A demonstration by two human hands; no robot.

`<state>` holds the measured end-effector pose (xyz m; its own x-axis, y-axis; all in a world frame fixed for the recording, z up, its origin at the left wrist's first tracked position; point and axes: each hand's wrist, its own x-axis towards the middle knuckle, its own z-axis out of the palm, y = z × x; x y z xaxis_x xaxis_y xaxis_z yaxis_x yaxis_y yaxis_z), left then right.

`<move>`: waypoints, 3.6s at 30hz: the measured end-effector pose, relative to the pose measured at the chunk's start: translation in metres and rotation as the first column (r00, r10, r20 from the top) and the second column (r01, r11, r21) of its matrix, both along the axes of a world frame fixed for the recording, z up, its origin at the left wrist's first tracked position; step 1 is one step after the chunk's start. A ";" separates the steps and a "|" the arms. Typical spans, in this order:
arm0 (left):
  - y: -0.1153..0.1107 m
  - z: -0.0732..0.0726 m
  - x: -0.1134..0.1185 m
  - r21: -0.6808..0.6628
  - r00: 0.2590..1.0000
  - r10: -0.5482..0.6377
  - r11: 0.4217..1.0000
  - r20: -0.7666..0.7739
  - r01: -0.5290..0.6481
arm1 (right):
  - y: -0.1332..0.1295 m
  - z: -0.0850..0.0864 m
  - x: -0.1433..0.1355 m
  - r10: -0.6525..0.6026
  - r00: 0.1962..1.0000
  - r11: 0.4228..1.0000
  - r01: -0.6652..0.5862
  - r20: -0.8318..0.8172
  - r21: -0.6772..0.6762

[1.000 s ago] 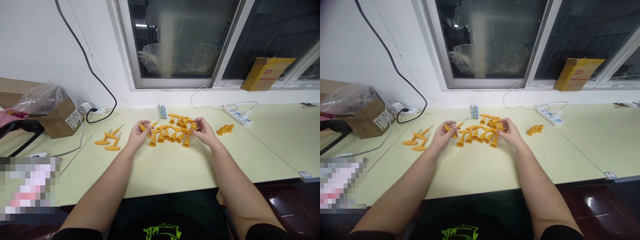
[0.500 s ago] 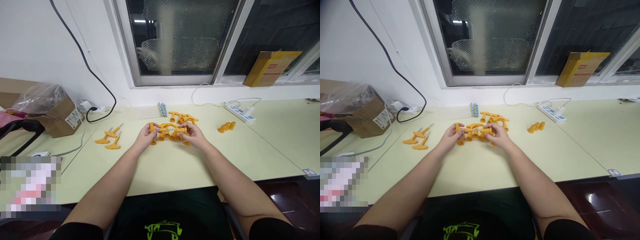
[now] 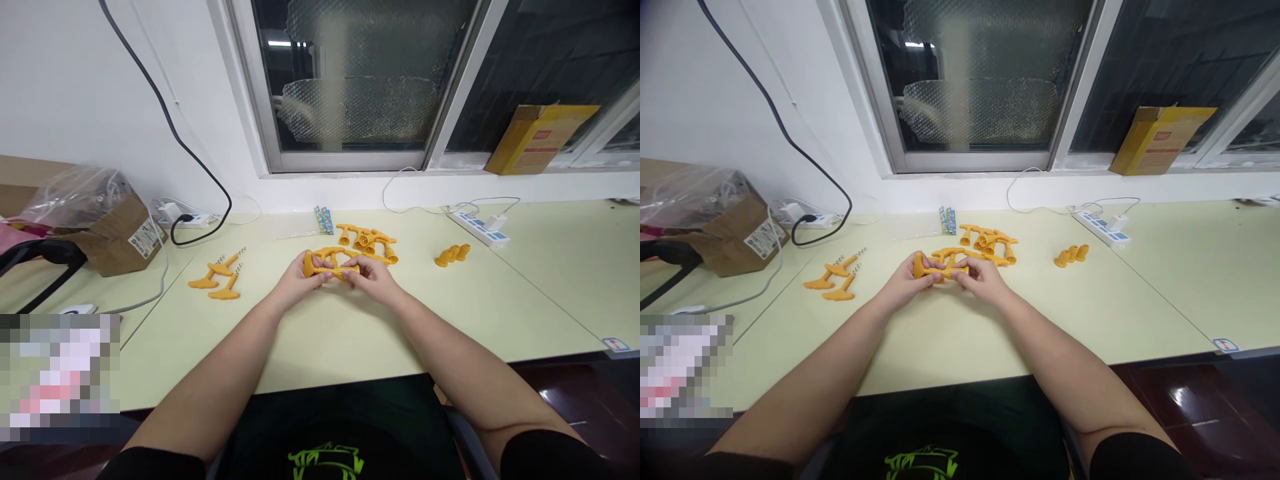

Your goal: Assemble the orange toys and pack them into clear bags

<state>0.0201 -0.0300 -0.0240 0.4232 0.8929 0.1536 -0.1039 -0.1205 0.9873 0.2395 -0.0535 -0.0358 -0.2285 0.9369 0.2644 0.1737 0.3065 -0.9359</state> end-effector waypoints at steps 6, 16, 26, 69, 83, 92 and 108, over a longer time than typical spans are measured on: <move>-0.011 0.004 0.002 0.229 0.992 -0.018 0.972 -0.123 0.046 | 0.000 0.003 -0.005 0.082 0.972 0.806 -0.195 -0.220 -0.559; 0.001 0.006 -0.005 0.138 0.995 0.100 0.986 -0.028 -0.095 | -0.006 0.005 0.002 0.020 0.994 0.996 -0.010 -0.109 0.093; -0.011 0.012 -0.008 0.321 0.992 0.085 0.946 -0.096 -0.050 | -0.003 0.012 0.001 -0.004 0.894 0.775 -0.280 -0.448 -0.566; 0.069 -0.013 -0.125 0.423 0.062 0.488 0.806 -0.871 -0.415 | -0.004 0.025 0.095 0.112 0.926 0.838 0.107 0.359 -0.536; 0.054 -0.002 -0.095 0.389 0.441 0.573 0.809 -0.691 -0.441 | 0.024 -0.011 0.197 -0.769 0.292 0.387 0.921 0.568 0.050; 0.047 0.007 -0.066 -0.126 0.879 0.477 0.873 0.026 -0.470 | 0.033 -0.014 0.178 -0.635 0.477 0.553 0.830 0.608 -0.073; 0.015 0.010 -0.032 -0.344 0.998 -0.008 0.939 0.060 0.028 | 0.006 0.007 0.036 -0.082 0.980 0.987 0.105 -0.182 0.121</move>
<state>-0.0114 -0.0151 -0.0144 0.4393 0.8877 -0.1381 -0.1598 0.2285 0.9604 0.2759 -0.0478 -0.0290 -0.0807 0.9071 0.4132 0.0432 0.4173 -0.9077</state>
